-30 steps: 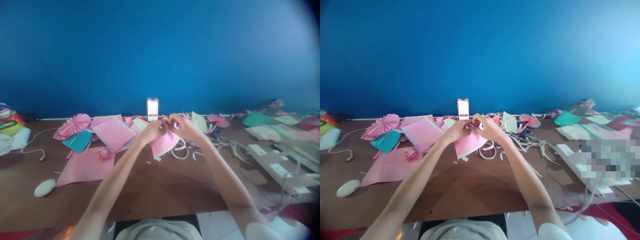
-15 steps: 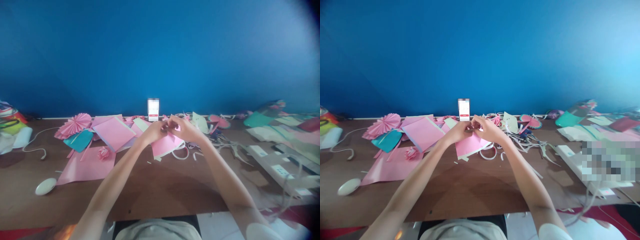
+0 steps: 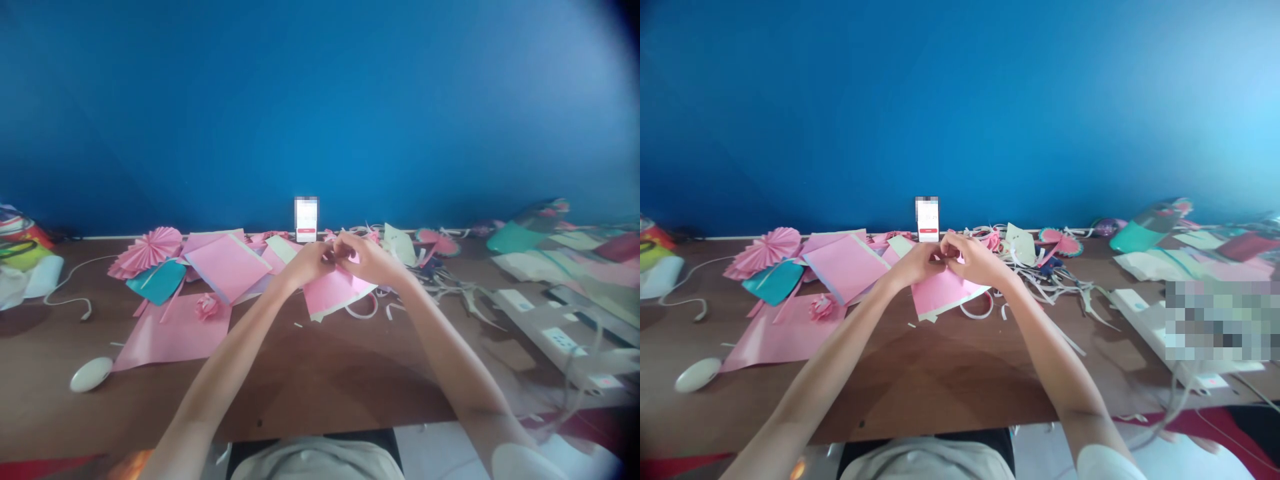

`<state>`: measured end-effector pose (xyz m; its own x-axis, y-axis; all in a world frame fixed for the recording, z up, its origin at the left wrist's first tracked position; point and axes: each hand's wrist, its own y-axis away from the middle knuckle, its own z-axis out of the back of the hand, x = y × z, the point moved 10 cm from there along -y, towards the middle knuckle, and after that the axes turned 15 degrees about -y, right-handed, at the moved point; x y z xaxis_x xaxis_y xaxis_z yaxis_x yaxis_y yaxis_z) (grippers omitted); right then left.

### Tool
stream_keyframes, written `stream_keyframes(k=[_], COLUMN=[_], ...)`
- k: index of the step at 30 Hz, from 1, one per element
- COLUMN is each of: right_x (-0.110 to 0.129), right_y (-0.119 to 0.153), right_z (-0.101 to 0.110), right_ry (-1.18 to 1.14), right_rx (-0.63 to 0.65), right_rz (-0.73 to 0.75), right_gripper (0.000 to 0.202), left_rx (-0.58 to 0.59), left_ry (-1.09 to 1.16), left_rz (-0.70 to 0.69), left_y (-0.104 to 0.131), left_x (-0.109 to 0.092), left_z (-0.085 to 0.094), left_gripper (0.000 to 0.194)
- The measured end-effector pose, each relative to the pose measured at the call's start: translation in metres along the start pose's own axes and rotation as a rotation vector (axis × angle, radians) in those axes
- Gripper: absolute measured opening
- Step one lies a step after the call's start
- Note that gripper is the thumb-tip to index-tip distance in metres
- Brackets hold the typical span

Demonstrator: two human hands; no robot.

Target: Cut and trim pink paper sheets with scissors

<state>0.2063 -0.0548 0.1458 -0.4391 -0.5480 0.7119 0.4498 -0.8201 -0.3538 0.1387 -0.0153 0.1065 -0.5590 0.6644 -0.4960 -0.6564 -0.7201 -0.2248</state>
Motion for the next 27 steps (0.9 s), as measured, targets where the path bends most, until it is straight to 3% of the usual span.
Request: stream_keyframes(k=[13,20,23,27], right_x=[0.002,0.001,-0.004,-0.029], right_y=[0.0,0.001,0.001,0.01], right_z=[-0.002,0.006,0.022,0.067], right_ry=[-0.023,-0.032,-0.041,-0.009], right_rx=[0.019,-0.015,-0.136,-0.497], right_rz=[0.002,-0.013,-0.02,-0.074], right_gripper=[0.014,0.009,0.014,0.02], left_rx=[-0.001,-0.062,-0.096,-0.122], left_ry=[-0.006,-0.002,0.033,0.171], left_rz=[0.012,-0.046,-0.093,-0.142], left_y=[0.002,0.001,0.001,0.002], left_x=[-0.001,-0.007,-0.01,-0.012], left_z=[0.0,0.007,0.011,0.015], left_gripper=[0.015,0.02,0.025,0.028])
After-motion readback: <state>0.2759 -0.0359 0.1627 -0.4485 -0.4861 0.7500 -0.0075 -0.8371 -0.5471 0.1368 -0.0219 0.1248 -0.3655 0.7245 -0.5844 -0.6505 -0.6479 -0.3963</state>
